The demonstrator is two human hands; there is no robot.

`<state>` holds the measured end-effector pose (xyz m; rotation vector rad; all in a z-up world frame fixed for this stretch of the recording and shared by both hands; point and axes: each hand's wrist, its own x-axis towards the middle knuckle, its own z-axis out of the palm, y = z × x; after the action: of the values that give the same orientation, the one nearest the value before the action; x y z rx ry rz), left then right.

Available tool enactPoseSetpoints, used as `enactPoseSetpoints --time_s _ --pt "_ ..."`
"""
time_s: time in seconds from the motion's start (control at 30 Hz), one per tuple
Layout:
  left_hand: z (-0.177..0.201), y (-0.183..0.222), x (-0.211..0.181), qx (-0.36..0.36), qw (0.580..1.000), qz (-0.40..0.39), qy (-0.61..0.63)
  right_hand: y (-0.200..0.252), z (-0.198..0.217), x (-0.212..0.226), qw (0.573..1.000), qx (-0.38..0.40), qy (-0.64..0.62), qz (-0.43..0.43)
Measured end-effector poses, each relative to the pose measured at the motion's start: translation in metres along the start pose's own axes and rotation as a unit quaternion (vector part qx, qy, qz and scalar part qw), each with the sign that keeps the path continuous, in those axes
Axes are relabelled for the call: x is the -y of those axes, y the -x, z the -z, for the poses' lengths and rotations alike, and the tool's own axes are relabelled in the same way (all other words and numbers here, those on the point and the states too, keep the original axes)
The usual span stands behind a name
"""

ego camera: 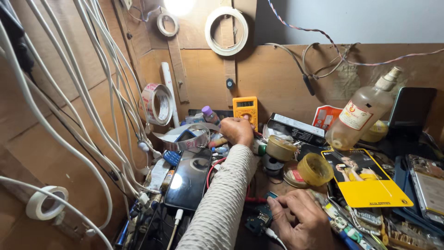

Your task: The person handles internal circuit boards and a disassembled feature phone, using a soldering iron to apply heat and a charging cable to test functionality.

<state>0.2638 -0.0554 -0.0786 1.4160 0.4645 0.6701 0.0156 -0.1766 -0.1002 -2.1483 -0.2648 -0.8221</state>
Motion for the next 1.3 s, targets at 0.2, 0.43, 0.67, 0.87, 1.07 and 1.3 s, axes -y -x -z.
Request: enactPoseSetpoints --time_s 0.2,0.43,0.67,0.87,1.07,1.3 --pt "-0.008 -0.014 0.009 0.029 0.997 -0.004 -0.067 -0.001 0.003 0.008 1.0 -0.006 0.01 0.029" --pt "0.039 0.002 -0.047 0.093 0.972 -0.052 -0.21 0.0 0.014 0.017 0.998 0.003 0.006 0.065" --pt "0.154 0.103 -0.091 0.248 0.965 -0.055 -0.06 0.004 0.02 0.026 0.997 0.044 0.034 0.047" --pt "0.224 0.157 -0.048 0.232 0.966 0.092 0.064 0.009 0.021 0.031 0.997 0.038 0.046 0.048" --pt "0.236 0.154 -0.016 0.246 0.961 0.101 0.072 -0.007 0.014 0.043 0.979 0.11 0.085 0.148" --pt "0.223 0.146 0.002 0.255 0.949 0.156 0.097 -0.028 -0.009 0.051 0.946 0.256 0.192 0.048"
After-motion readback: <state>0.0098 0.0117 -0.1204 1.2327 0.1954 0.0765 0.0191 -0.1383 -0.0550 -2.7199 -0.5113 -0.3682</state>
